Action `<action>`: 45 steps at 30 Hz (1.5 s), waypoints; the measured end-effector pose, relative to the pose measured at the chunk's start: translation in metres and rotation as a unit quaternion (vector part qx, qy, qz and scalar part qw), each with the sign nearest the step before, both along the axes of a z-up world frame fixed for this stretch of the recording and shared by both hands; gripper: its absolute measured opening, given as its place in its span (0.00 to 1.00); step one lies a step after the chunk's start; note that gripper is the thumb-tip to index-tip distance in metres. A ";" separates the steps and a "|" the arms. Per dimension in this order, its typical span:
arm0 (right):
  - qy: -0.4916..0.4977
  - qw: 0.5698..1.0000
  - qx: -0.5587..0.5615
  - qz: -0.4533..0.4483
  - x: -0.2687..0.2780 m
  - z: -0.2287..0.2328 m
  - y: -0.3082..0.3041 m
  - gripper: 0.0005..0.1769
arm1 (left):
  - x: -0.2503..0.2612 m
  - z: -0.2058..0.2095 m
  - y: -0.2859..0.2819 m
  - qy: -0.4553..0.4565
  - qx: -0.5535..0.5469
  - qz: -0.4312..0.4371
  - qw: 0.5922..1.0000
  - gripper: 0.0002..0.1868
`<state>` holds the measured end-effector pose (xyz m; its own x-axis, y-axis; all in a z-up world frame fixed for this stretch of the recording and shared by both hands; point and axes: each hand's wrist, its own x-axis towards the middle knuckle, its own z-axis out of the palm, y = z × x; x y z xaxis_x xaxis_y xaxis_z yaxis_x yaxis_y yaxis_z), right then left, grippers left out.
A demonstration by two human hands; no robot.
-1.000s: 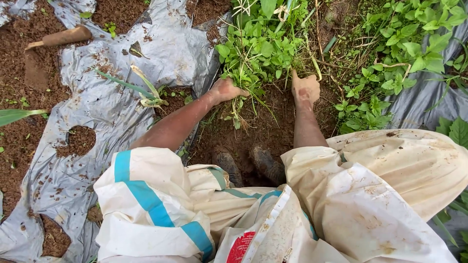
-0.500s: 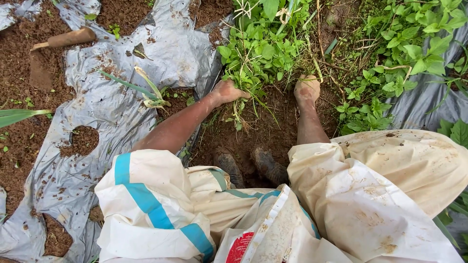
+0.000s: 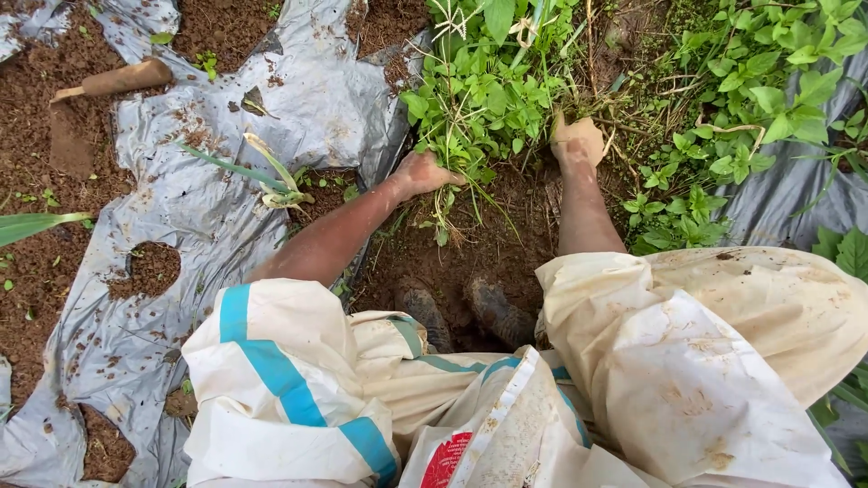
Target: Using a hand hoe to loosen soil and pulling weeds from a garden bed covered in plastic mulch.
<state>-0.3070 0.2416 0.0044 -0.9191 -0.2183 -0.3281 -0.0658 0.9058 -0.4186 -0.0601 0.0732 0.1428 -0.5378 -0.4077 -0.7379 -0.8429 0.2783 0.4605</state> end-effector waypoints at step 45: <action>-0.200 0.924 -0.089 0.315 0.187 0.109 -0.031 0.29 | 0.025 -0.062 -0.046 0.078 0.058 0.091 0.991 0.57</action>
<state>-0.1196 0.2106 0.1133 -0.4044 -0.7512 -0.5217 -0.3630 0.6554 -0.6623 -0.0347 0.0268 0.0808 -0.5747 -0.4264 -0.6985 -0.7899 0.0658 0.6097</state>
